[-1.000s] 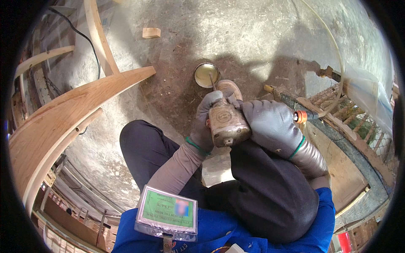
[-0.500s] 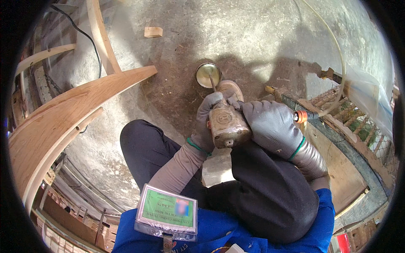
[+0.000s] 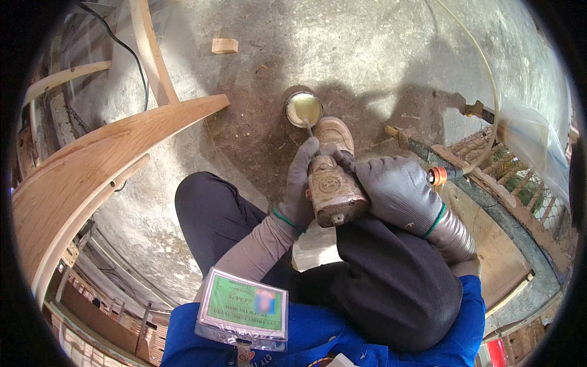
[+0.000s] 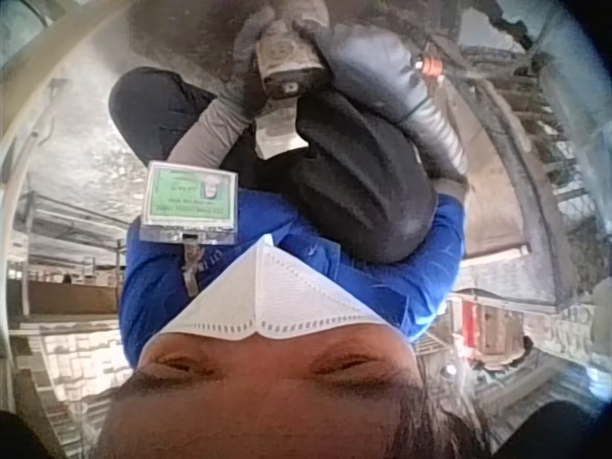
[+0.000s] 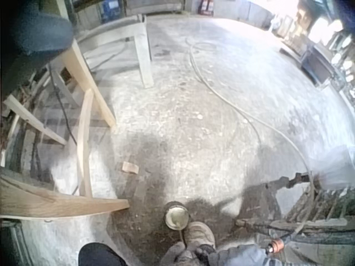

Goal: The person pours liquids into a can, mixes them with a power tool, and then applies the mixture to wooden chair parts using a brush. The person works on multiple chair parts in a workshop setting.

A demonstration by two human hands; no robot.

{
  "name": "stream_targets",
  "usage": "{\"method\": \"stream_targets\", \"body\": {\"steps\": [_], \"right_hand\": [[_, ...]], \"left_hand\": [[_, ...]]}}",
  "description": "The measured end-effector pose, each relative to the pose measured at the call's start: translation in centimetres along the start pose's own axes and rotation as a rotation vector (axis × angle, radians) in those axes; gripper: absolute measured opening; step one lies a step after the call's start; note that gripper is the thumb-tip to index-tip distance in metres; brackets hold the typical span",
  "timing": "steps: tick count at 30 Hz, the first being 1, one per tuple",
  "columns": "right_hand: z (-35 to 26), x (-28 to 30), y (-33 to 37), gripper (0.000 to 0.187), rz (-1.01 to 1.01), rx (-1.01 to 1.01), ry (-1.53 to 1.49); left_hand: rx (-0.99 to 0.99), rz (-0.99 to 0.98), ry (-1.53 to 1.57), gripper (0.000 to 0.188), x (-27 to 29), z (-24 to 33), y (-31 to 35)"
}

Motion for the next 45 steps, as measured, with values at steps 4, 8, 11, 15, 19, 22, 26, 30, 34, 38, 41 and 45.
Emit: {"method": "stream_targets", "body": {"steps": [4,8,11,15,19,22,26,30,34,38,41,45], "right_hand": [[-0.1,0.5,0.0,0.015,-0.02,0.006,-0.004],[0.2,0.7,0.1,0.015,-0.013,-0.02,0.012],[0.3,1.0,0.4,0.014,-0.027,-0.014,0.057],[0.3,0.9,0.4,0.016,-0.032,-0.038,0.075],[0.3,0.8,0.0,0.022,-0.112,-0.079,0.052],[0.3,0.7,-0.4,0.018,-0.018,-0.045,0.076],[0.1,0.8,-0.4,0.018,0.029,-0.026,0.08],[0.1,0.8,-0.4,0.018,0.026,-0.012,0.067],[-0.3,1.1,-0.5,0.019,-0.017,0.015,0.047],[-0.3,1.1,-0.1,0.019,-0.027,0.03,0.021],[-0.2,1.0,0.1,0.019,-0.019,0.007,0.007],[-0.1,1.4,0.4,0.02,-0.029,-0.005,-0.01]], "left_hand": [[-0.04,0.026,-0.219,0.028,2.3,2.6,-2.9],[-0.137,0.121,-0.312,0.027,3.7,3.4,-4.4],[-0.1,0.082,-0.221,0.024,4.4,3.7,-5.1],[-0.146,-0.028,-0.319,0.025,4.1,4.1,-5.0],[-0.14,-0.015,-0.225,0.027,3.6,4.5,-4.9],[-0.207,-0.041,-0.313,0.027,4.0,4.9,-4.8],[-0.188,0.005,-0.301,0.026,3.7,5.4,-4.5],[-0.143,0.063,-0.184,0.024,3.0,5.4,-4.2],[-0.165,0.08,-0.188,0.022,4.1,5.9,-4.2],[-0.156,0.073,-0.206,0.022,3.9,5.6,-3.7],[-0.112,0.025,-0.191,0.024,3.8,5.4,-3.4],[-0.079,-0.032,-0.192,0.026,3.5,5.1,-2.8]]}}
Point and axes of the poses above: each hand's wrist, its own y-axis away from the middle knuckle, its own x-axis out of the back of the hand, z = x × y, the point moved 3 cm from there along -y, towards the middle knuckle, and after that the axes turned 10 degrees about y, right-handed, at the moved point
